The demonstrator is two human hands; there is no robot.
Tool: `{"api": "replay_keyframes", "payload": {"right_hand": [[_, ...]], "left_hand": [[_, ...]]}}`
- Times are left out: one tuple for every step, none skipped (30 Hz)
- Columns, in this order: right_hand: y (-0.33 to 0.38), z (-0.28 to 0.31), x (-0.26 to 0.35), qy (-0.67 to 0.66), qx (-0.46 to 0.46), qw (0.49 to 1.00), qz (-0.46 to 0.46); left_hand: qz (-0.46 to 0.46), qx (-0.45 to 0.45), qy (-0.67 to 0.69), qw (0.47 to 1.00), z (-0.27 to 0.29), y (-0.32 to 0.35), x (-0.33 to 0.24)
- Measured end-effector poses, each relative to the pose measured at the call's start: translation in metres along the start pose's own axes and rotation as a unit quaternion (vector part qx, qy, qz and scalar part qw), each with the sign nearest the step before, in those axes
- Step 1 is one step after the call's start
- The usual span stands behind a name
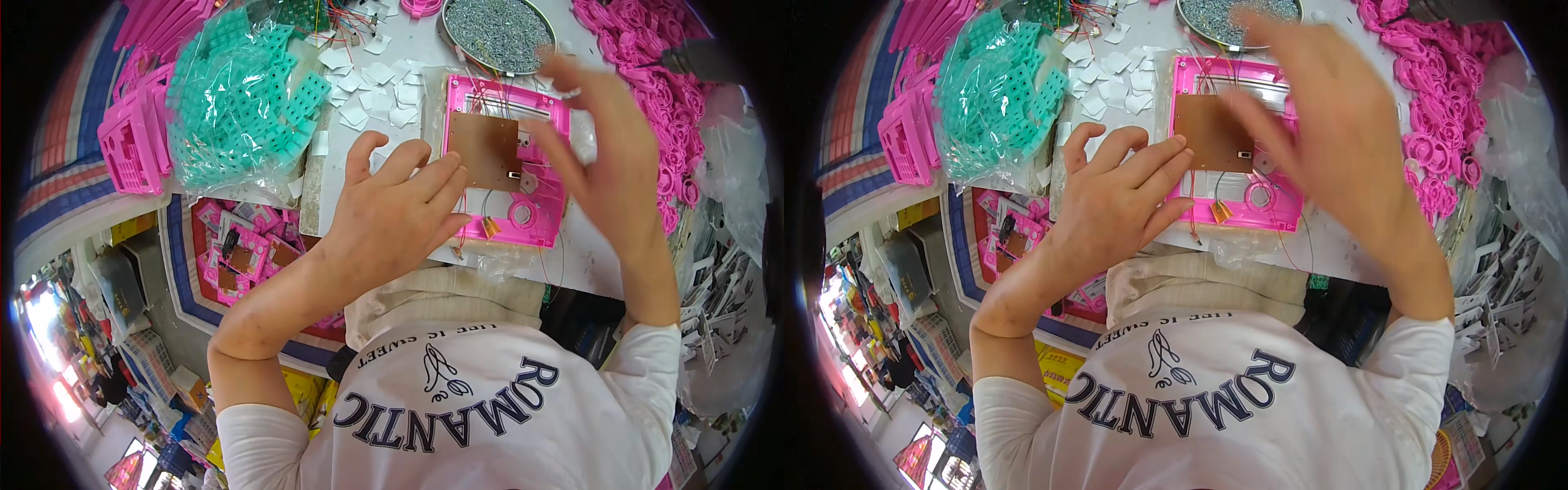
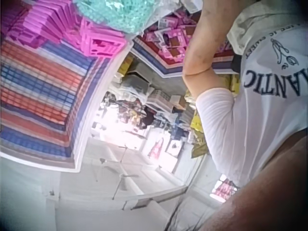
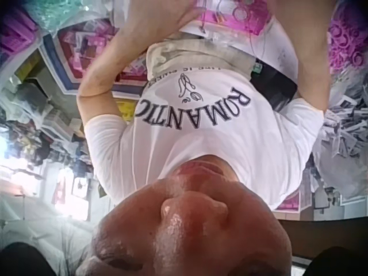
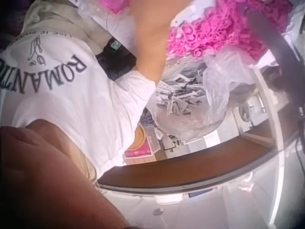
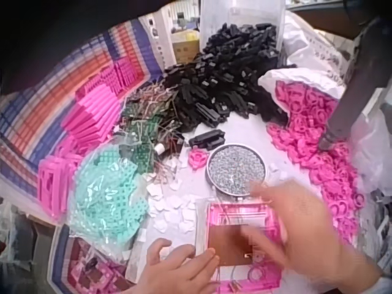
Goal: Assembling toy components and sealing them in pink plastic packaging using an electric screwdriver.
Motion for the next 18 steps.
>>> {"api": "replay_keyframes", "payload": {"right_hand": [[0.011, -0.001, 0.004, -0.039, 0.033, 0.999, 0.014], [0.019, -0.015, 0.013, -0.013, 0.066, 0.997, 0.04], [0.031, -0.036, 0.023, 0.019, 0.101, 0.993, 0.059], [0.039, -0.051, 0.033, 0.048, 0.136, 0.986, 0.08], [0.042, -0.054, 0.036, 0.053, 0.152, 0.985, 0.059], [0.045, -0.055, 0.039, 0.057, 0.165, 0.984, 0.04], [0.046, -0.056, 0.04, 0.06, 0.179, 0.982, 0.02], [0.047, -0.056, 0.042, 0.064, 0.188, 0.98, 0.023], [0.045, -0.056, 0.042, 0.071, 0.195, 0.978, 0.027], [0.043, -0.056, 0.042, 0.079, 0.201, 0.976, 0.031], [0.042, -0.054, 0.042, 0.078, 0.202, 0.976, 0.031], [0.042, -0.053, 0.04, 0.082, 0.206, 0.975, 0.029], [0.041, -0.052, 0.039, 0.083, 0.209, 0.974, 0.031], [0.04, -0.051, 0.04, 0.088, 0.207, 0.974, 0.033], [0.04, -0.051, 0.04, 0.093, 0.207, 0.973, 0.032], [0.04, -0.053, 0.042, 0.094, 0.207, 0.973, 0.033], [0.038, -0.054, 0.044, 0.089, 0.191, 0.977, 0.043], [0.038, -0.053, 0.044, 0.088, 0.175, 0.979, 0.047]], "left_hand": [[-0.003, 0.009, 0.003, 1.0, 0.0, -0.001, 0.0], [-0.002, 0.013, 0.001, 1.0, 0.001, -0.002, 0.001], [-0.007, 0.015, 0.005, 1.0, -0.001, -0.004, 0.0], [-0.009, 0.018, 0.007, 1.0, -0.001, -0.005, 0.001], [-0.014, 0.036, -0.002, 0.999, -0.002, -0.006, 0.0], [-0.019, 0.055, -0.012, 0.998, -0.001, -0.009, 0.0], [-0.023, 0.073, -0.023, 0.997, 0.0, -0.011, -0.001], [-0.03, 0.084, -0.022, 0.996, 0.001, -0.014, -0.002], [-0.038, 0.092, -0.024, 0.995, 0.004, -0.02, -0.002], [-0.046, 0.1, -0.027, 0.994, 0.009, -0.028, -0.003], [0.001, 0.158, 0.018, 0.987, 0.01, -0.041, 0.008], [0.043, 0.213, 0.066, 0.974, 0.013, -0.065, 0.022], [0.091, 0.266, 0.111, 0.953, 0.009, -0.084, 0.038], [0.086, 0.081, 0.075, 0.99, 0.019, -0.113, 0.057], [0.075, -0.106, 0.042, 0.991, 0.025, -0.137, 0.073], [0.101, -0.108, -0.021, 0.989, 0.011, -0.161, 0.092], [0.13, -0.109, -0.087, 0.982, 0.002, -0.176, 0.105], [0.117, -0.039, -0.113, 0.986, -0.016, -0.186, 0.104]]}}
Point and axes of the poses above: each hand's wrist, its own y-axis away from the middle knuckle, its own z-axis out of the back of the hand, x = y × z, the point moved 7 cm from there along -y, towards the middle knuckle
